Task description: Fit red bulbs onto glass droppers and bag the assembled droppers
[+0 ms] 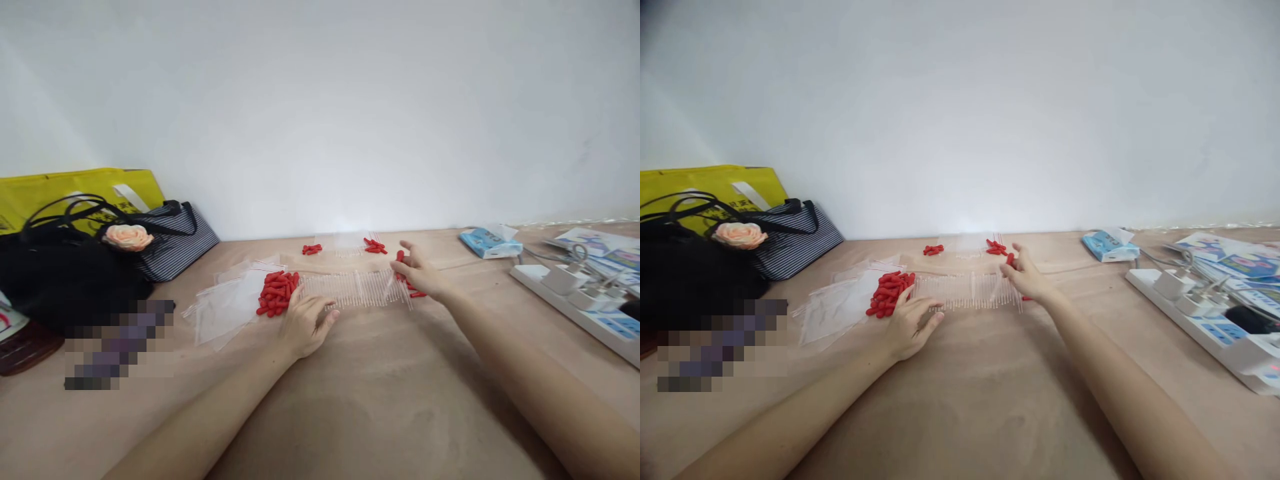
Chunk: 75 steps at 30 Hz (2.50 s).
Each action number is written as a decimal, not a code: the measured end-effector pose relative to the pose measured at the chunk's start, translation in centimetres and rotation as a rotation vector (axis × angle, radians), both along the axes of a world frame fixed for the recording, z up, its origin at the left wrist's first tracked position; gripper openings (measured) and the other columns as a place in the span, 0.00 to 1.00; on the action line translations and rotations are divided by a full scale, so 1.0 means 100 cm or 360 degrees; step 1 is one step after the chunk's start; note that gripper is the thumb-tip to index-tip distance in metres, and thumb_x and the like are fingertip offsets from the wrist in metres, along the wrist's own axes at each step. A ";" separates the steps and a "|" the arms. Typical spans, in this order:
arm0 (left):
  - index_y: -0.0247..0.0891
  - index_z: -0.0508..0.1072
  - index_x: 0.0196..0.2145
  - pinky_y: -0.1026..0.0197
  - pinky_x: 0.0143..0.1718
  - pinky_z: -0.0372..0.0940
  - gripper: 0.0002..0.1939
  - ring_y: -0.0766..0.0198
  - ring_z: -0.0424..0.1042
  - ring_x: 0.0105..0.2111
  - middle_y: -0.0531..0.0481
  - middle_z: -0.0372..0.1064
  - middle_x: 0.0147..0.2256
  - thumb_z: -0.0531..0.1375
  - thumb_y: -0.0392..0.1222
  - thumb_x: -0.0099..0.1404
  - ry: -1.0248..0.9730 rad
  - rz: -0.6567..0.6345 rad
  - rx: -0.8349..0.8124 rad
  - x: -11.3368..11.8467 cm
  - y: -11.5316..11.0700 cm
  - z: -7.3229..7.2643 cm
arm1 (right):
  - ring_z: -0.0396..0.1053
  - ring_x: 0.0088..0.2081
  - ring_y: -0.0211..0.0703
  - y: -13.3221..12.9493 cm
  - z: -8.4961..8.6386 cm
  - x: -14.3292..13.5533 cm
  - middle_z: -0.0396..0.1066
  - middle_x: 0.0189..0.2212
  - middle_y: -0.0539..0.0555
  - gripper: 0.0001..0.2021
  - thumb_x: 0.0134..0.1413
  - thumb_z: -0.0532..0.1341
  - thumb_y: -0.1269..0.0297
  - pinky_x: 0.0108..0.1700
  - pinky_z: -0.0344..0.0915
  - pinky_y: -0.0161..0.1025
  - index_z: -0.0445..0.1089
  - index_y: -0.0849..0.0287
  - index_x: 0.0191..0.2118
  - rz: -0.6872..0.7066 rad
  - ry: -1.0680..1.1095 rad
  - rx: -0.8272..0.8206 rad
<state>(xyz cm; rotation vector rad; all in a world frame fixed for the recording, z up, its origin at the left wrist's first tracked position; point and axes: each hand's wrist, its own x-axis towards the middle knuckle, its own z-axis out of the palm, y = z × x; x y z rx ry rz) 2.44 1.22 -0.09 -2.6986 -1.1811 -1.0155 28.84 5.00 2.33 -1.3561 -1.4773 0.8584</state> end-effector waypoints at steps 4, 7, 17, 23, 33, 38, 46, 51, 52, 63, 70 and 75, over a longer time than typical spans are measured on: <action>0.39 0.69 0.34 0.44 0.56 0.41 0.07 0.63 0.70 0.36 0.52 0.73 0.33 0.52 0.42 0.61 0.0036 -0.0004 -0.0006 0.002 0.001 -0.002 | 0.63 0.25 0.41 0.015 -0.004 0.032 0.63 0.22 0.49 0.31 0.47 0.56 0.64 0.28 0.59 0.36 0.45 0.69 0.56 -0.0234 -0.0801 -0.0129; 0.39 0.69 0.33 0.45 0.56 0.42 0.07 0.63 0.70 0.34 0.52 0.73 0.32 0.53 0.42 0.61 0.0053 0.0006 -0.0022 0.003 0.001 -0.003 | 0.65 0.28 0.43 0.023 -0.015 0.035 0.65 0.22 0.52 0.28 0.48 0.55 0.65 0.29 0.58 0.35 0.47 0.70 0.54 -0.0231 -0.1063 -0.0107; 0.40 0.69 0.31 0.48 0.51 0.49 0.06 0.63 0.68 0.35 0.53 0.72 0.31 0.53 0.42 0.60 0.0110 0.0018 -0.0027 0.003 0.002 -0.005 | 0.68 0.34 0.48 0.031 -0.036 0.024 0.70 0.25 0.56 0.26 0.50 0.55 0.61 0.32 0.57 0.37 0.51 0.69 0.53 -0.0359 -0.1290 -0.0051; 0.40 0.70 0.30 0.54 0.40 0.56 0.06 0.58 0.64 0.38 0.49 0.68 0.34 0.56 0.43 0.57 0.0132 0.0361 -0.0039 0.012 0.009 -0.003 | 0.67 0.32 0.44 0.024 -0.012 0.041 0.70 0.29 0.58 0.20 0.47 0.57 0.55 0.30 0.58 0.35 0.63 0.66 0.42 -0.0437 -0.1235 -0.0215; 0.37 0.71 0.36 0.51 0.46 0.52 0.18 0.50 0.57 0.47 0.41 0.63 0.42 0.54 0.53 0.54 0.0476 0.0762 -0.0408 0.091 0.055 0.017 | 0.64 0.26 0.39 0.011 0.017 0.068 0.66 0.23 0.48 0.12 0.30 0.64 0.65 0.23 0.54 0.31 0.72 0.59 0.29 0.0409 -0.1514 -0.0486; 0.32 0.71 0.38 0.50 0.46 0.52 0.18 0.48 0.59 0.47 0.36 0.64 0.43 0.54 0.47 0.54 0.0491 0.0897 -0.0553 0.111 0.069 0.018 | 0.66 0.30 0.41 0.013 0.010 0.059 0.70 0.26 0.49 0.12 0.27 0.65 0.69 0.26 0.56 0.31 0.73 0.58 0.27 0.0319 -0.1579 -0.0471; 0.33 0.72 0.36 0.50 0.42 0.54 0.17 0.47 0.65 0.44 0.34 0.69 0.41 0.58 0.45 0.50 0.0487 0.0966 -0.0782 0.119 0.079 0.026 | 0.67 0.26 0.40 0.013 0.004 0.056 0.70 0.22 0.48 0.07 0.27 0.65 0.72 0.23 0.56 0.31 0.73 0.56 0.20 0.0294 -0.1536 -0.0417; 0.34 0.71 0.36 0.48 0.42 0.55 0.15 0.46 0.67 0.43 0.35 0.70 0.39 0.59 0.41 0.48 0.0455 0.0973 -0.0871 0.124 0.080 0.029 | 0.65 0.22 0.39 0.009 0.011 0.052 0.67 0.16 0.48 0.06 0.24 0.65 0.75 0.21 0.54 0.31 0.71 0.57 0.16 0.0255 -0.1563 -0.0428; 0.34 0.71 0.35 0.48 0.41 0.55 0.15 0.46 0.67 0.43 0.34 0.70 0.39 0.59 0.41 0.48 0.0446 0.0966 -0.0874 0.124 0.080 0.029 | 0.65 0.22 0.39 0.008 0.014 0.052 0.66 0.16 0.48 0.06 0.24 0.65 0.75 0.20 0.54 0.31 0.71 0.57 0.15 0.0251 -0.1573 -0.0431; 0.38 0.68 0.36 0.60 0.34 0.61 0.10 0.61 0.70 0.34 0.48 0.72 0.35 0.49 0.41 0.62 0.0265 0.0374 -0.0635 0.060 0.053 0.063 | 0.65 0.27 0.37 -0.004 0.029 0.014 0.69 0.25 0.50 0.03 0.44 0.59 0.66 0.29 0.60 0.32 0.66 0.60 0.28 0.0429 -0.1056 0.0215; 0.40 0.70 0.35 0.53 0.44 0.55 0.09 0.63 0.70 0.32 0.51 0.74 0.33 0.50 0.40 0.63 0.0051 -0.0037 -0.0069 0.000 0.019 0.012 | 0.66 0.32 0.39 -0.016 -0.020 -0.048 0.70 0.31 0.54 0.07 0.51 0.56 0.68 0.36 0.61 0.37 0.69 0.60 0.36 0.0440 -0.0776 0.0682; 0.41 0.71 0.35 0.52 0.46 0.53 0.10 0.64 0.70 0.32 0.51 0.74 0.33 0.50 0.40 0.64 0.0067 -0.0026 -0.0061 -0.004 0.012 -0.005 | 0.66 0.34 0.41 -0.029 -0.037 -0.062 0.70 0.31 0.54 0.07 0.51 0.57 0.67 0.37 0.61 0.38 0.70 0.58 0.36 0.0504 -0.0731 0.0779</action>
